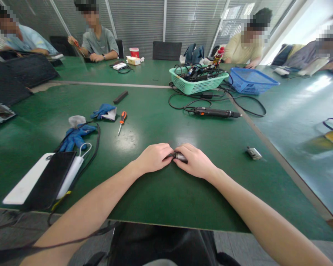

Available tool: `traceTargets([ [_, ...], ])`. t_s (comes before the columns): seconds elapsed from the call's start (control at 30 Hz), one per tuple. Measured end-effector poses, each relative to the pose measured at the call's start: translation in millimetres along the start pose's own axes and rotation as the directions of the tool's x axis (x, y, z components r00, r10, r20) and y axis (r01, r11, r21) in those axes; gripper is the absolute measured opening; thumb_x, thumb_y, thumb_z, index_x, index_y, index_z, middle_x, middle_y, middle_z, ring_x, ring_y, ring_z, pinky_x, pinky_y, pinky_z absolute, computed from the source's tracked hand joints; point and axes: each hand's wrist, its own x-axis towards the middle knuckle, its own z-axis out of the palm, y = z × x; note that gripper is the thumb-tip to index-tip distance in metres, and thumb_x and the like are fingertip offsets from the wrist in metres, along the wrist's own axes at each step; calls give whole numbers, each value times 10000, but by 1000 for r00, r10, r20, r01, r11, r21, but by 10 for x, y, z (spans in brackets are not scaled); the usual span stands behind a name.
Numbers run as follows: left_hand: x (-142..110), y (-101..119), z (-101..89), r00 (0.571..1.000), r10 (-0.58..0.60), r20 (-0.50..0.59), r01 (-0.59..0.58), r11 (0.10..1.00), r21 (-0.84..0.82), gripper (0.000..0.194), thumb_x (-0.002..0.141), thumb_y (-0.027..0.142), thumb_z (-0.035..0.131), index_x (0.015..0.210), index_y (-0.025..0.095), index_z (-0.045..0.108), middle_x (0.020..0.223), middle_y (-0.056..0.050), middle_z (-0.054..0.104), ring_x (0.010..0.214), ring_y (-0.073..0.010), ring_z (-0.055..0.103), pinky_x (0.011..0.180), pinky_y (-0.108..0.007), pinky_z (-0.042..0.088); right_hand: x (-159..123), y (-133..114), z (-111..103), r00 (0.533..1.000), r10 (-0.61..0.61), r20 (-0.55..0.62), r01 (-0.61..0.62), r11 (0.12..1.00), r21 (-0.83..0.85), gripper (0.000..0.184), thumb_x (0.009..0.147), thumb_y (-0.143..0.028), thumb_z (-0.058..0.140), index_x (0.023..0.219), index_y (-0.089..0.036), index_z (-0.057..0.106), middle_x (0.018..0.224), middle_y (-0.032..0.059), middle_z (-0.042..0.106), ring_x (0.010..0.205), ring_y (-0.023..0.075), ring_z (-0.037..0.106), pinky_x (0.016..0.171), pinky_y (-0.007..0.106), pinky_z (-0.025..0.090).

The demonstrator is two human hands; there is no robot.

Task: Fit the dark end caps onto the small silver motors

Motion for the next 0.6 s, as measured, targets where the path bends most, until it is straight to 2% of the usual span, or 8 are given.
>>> traceTargets([
  [0.6, -2, 0, -8, 1000, -10, -9, 10, 1000, 30, 163, 998, 278, 501, 987, 182, 632, 940, -50, 641, 882, -187, 616, 778, -303, 502, -1, 19, -22, 1000, 1, -14, -1, 1000, -5, 185, 942, -264, 606, 1124, -230, 599, 1069, 95, 692, 1013, 278, 646, 889, 447, 563],
])
